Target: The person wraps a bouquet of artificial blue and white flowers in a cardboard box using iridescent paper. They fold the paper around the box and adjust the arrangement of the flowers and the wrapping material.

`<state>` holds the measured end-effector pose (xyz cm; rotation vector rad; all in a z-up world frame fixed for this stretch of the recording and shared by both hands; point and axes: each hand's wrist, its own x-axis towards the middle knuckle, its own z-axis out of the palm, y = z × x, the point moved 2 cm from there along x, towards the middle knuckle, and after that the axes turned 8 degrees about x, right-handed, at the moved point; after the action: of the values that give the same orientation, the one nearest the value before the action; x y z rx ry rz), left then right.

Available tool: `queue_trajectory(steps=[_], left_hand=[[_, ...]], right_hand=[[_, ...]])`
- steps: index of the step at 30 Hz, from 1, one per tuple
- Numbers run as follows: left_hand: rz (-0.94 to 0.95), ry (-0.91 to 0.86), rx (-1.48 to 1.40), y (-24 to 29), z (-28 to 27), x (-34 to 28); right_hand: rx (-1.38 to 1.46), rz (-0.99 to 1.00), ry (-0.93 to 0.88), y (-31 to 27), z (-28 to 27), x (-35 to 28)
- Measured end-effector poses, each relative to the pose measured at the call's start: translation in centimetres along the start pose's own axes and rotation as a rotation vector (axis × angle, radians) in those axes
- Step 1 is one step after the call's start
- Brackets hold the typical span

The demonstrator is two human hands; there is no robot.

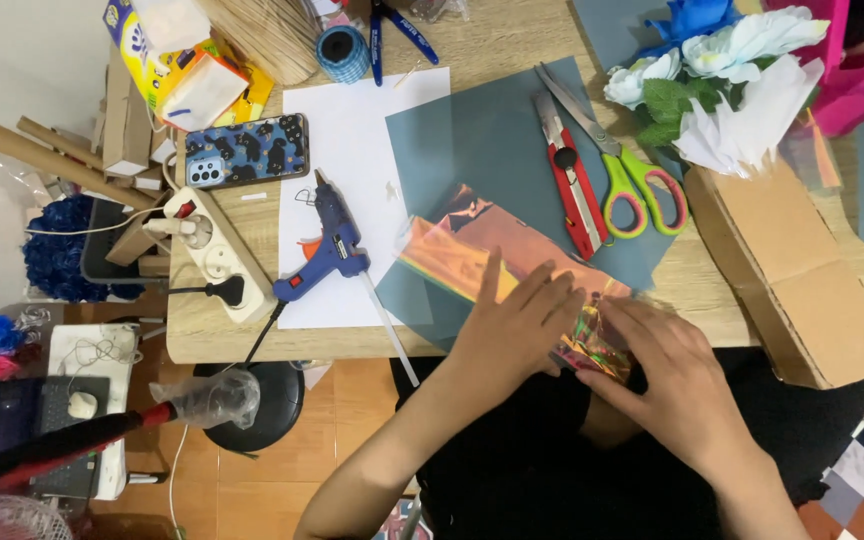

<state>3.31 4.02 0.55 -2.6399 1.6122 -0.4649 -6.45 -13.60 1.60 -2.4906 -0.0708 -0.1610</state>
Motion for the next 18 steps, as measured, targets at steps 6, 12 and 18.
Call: queue_trajectory(steps=[6,12,18], left_hand=[[0.078,0.035,0.066,-1.2,-0.6,-0.6],[0.049,0.142,-0.076,-2.0,0.5,-1.0],[0.073,0.084,0.027,-4.6,1.7,-1.3]], right_hand=[[-0.111,-0.163,0.075,0.0,2.0,-0.2],[-0.208,-0.234,0.160,-0.3,2.2,-0.3],[-0.177,-0.203,0.174,-0.6,2.4,-0.5]])
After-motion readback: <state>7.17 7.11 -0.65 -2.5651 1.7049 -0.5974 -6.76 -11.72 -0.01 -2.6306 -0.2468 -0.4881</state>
